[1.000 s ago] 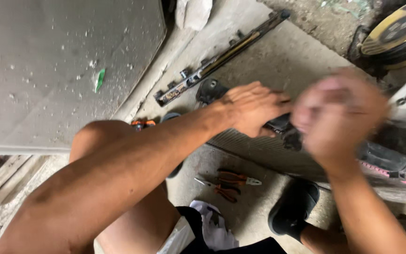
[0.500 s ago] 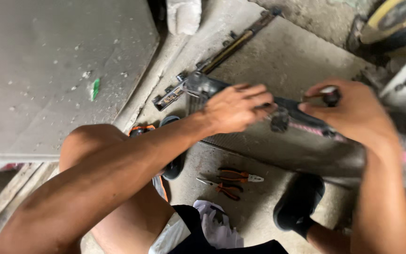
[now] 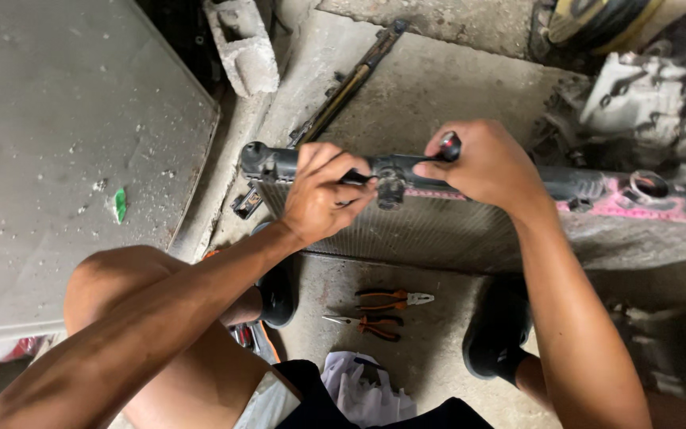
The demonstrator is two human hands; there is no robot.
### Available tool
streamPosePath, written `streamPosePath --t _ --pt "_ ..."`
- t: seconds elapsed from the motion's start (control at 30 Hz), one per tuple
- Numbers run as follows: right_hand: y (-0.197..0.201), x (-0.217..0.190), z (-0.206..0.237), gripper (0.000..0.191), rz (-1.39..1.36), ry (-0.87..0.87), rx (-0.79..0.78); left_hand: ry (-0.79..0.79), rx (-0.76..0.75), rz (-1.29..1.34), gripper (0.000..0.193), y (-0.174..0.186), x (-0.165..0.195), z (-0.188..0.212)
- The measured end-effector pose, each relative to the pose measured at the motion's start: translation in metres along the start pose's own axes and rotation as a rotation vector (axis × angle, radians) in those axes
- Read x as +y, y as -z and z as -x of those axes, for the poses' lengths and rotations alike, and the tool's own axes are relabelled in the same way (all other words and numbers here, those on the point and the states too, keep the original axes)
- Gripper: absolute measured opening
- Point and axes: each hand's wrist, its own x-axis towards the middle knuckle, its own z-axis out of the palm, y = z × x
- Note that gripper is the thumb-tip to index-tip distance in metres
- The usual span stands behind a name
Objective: The person uses a screwdriver to pry and scrape along the plastic end tank of a car radiator. They repeatedly reposition the radiator and apply pressure to separate or clean the joint between the plastic and metal core.
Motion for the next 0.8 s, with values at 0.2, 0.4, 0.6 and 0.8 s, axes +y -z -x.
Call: streamPosePath --t 0.2,0.4,0.6,0.8 --pt "0.0 0.001 0.004 0.026 0.056 0.033 0.087 0.06 -0.008 -0.003 0.014 -0.004 0.005 0.001" --pt "0.005 0.0 0.006 0.026 -0.014 -0.057 0.023 0.09 -0.061 -0.032 0.019 -0.002 0.014 -0.003" --pt "0.003 0.01 0.005 0.029 0.11 0.041 0.057 -0.038 -0.136 -0.051 0.017 -0.003 0.004 0.006" --pt "-0.001 0.011 0.007 0.029 0.159 0.008 0.112 -0.287 -0.416 0.009 0.011 -0.019 0.006 0.034"
